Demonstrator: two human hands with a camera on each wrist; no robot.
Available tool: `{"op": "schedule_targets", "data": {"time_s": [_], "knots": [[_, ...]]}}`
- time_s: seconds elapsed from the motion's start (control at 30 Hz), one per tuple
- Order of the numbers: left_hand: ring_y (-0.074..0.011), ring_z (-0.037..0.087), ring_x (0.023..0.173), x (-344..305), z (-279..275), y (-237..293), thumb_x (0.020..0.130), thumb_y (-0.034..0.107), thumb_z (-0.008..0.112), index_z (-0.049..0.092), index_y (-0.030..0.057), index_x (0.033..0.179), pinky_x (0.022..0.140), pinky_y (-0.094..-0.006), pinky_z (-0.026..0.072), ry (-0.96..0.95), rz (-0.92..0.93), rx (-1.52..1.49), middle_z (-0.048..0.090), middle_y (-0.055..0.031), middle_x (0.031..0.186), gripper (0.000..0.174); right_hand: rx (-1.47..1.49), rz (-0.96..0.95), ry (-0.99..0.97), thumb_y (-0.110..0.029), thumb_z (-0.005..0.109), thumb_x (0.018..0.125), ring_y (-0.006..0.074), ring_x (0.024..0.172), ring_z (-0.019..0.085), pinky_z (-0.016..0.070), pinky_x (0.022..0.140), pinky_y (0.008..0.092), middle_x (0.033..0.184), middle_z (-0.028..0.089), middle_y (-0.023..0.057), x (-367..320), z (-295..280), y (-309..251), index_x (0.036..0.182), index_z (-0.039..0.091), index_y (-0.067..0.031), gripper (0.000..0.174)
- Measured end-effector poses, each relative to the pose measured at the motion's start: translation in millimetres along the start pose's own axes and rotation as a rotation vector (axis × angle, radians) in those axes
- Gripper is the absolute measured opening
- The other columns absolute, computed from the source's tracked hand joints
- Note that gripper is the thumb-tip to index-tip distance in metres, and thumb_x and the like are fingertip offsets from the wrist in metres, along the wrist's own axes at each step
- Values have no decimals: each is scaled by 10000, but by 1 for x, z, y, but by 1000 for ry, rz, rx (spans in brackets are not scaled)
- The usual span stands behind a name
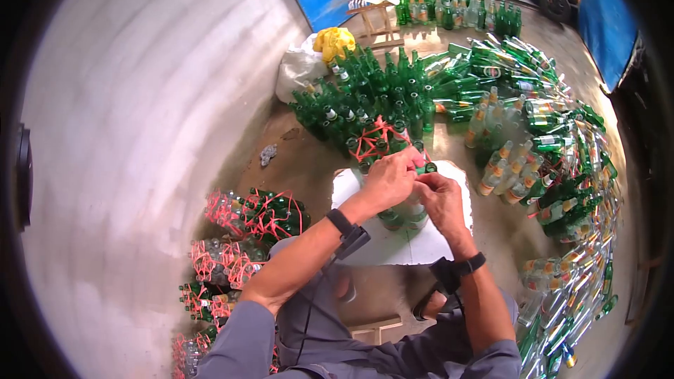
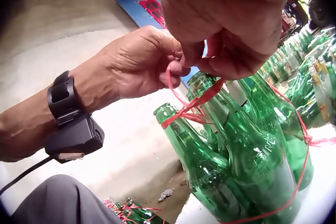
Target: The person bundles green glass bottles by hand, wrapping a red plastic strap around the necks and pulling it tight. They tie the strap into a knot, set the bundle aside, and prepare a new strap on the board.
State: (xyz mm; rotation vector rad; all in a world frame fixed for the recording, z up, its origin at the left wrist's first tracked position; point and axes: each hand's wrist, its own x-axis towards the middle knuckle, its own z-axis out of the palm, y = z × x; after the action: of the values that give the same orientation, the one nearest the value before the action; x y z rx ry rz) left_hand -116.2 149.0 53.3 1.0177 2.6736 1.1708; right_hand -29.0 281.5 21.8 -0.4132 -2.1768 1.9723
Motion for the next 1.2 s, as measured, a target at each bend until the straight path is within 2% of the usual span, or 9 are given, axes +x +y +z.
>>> {"op": "schedule_targets", "data": {"time_s": [0.13,0.47,0.63,0.77,0.8,0.87,0.93,1.0,1.2], "knots": [[-341,712,834,-3,-9,-12,838,102,570,690,50,985,771,-456,552,-79,-3,-40,717,-174,868,197,-37,-20,-25,-115,703,924,50,627,515,448,576,252,699,627,-12,2,-2,-2,922,730,47,164],[-314,704,787,-28,-52,-17,880,174,622,728,42,936,721,-397,553,-53,9,-47,711,-146,858,178,-204,-116,111,-129,730,872,161,715,688,533,685,313,782,742,133,4,8,6,930,748,36,176],[-60,579,669,-43,-54,-26,918,30,575,690,-15,1013,604,-231,473,-79,-110,-413,677,-18,819,155,-227,-102,80,-129,722,880,176,662,673,534,640,325,737,718,135,3,8,4,929,742,41,178],[-25,503,598,-40,-53,-35,928,34,583,651,21,1046,526,-188,379,1,-264,-739,675,-20,806,137,-238,-133,82,-152,689,902,194,667,682,537,644,344,754,725,151,3,5,2,951,736,51,214],[-25,503,598,-37,-53,-33,928,34,583,651,21,1046,526,-188,379,-5,-263,-742,675,-20,806,137,-240,-130,87,-152,689,902,194,667,682,537,644,344,754,725,151,4,5,3,951,736,51,214],[-34,533,602,-31,-55,-29,932,42,592,657,20,1025,530,-187,403,10,-285,-785,684,-27,812,115,-246,-142,66,-161,682,939,75,674,584,482,609,277,748,702,45,4,3,7,994,732,54,228],[-50,572,603,-22,-53,-28,933,48,601,657,16,1012,525,-191,427,12,-288,-835,691,-36,811,102,-280,-143,68,-161,671,944,95,673,604,496,622,293,747,712,73,3,2,6,998,725,59,233],[-63,597,605,-15,-52,-28,933,51,606,659,16,1006,521,-201,454,19,-281,-862,696,-42,808,97,-313,-188,86,-163,665,905,302,705,711,545,677,391,774,714,204,0,1,4,965,735,35,219],[-115,639,620,-15,-49,-32,936,21,611,651,13,1000,532,-231,485,45,-300,-963,717,-98,837,76,-363,-109,135,-200,621,879,327,689,703,544,679,413,745,707,203,-3,-8,-3,939,740,33,268]]}}
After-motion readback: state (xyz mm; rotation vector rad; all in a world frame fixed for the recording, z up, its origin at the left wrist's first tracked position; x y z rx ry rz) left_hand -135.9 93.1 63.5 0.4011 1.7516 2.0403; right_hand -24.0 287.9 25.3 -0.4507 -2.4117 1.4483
